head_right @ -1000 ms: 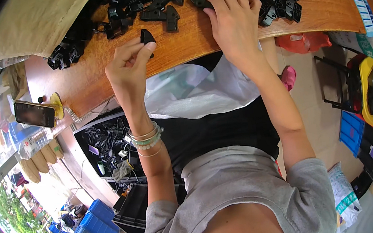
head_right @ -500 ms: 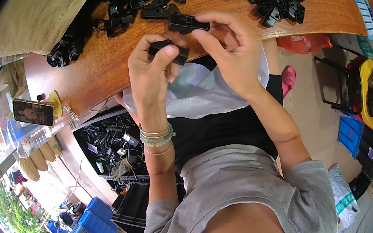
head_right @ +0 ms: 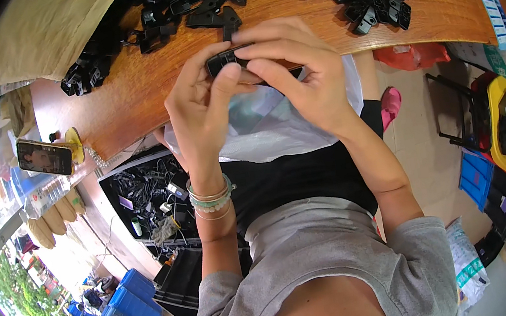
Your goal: The person picks up black metal components from a table, holds them to view various sides, and sorts them by placing them into a white bag in their lap or back onto the table. The person handles many similar components one at a time, moving a large pile of them across the workspace.
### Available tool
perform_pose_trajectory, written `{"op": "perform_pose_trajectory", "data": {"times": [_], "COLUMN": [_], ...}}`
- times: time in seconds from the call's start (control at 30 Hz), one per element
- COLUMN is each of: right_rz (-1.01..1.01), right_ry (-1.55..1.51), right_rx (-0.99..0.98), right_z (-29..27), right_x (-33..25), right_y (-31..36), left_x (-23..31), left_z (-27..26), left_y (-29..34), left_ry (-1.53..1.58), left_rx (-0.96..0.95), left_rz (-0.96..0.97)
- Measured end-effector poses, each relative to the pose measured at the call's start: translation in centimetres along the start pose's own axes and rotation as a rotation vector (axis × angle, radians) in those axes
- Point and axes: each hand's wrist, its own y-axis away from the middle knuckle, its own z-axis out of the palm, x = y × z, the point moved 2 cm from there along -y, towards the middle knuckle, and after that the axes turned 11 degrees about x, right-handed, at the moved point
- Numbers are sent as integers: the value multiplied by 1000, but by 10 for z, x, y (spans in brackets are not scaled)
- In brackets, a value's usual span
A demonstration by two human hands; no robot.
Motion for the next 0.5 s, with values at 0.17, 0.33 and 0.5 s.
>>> {"op": "perform_pose_trajectory", "data": {"times": [0.17, 0.33, 0.5], "right_rz": [556, -66, -163], "right_ry": [-266, 563, 1088], "right_rx": [83, 62, 42], "right_z": [2, -34, -43], "right_x": [-7, 22, 20], "right_y": [7, -17, -48], "left_x": [1, -11, -5], "left_z": [13, -10, -10], "left_y": [8, -11, -37], "left_ry": [-277, 266, 57], "left_rx": [70, 147, 269], "left_rz": [325, -23, -171]}}
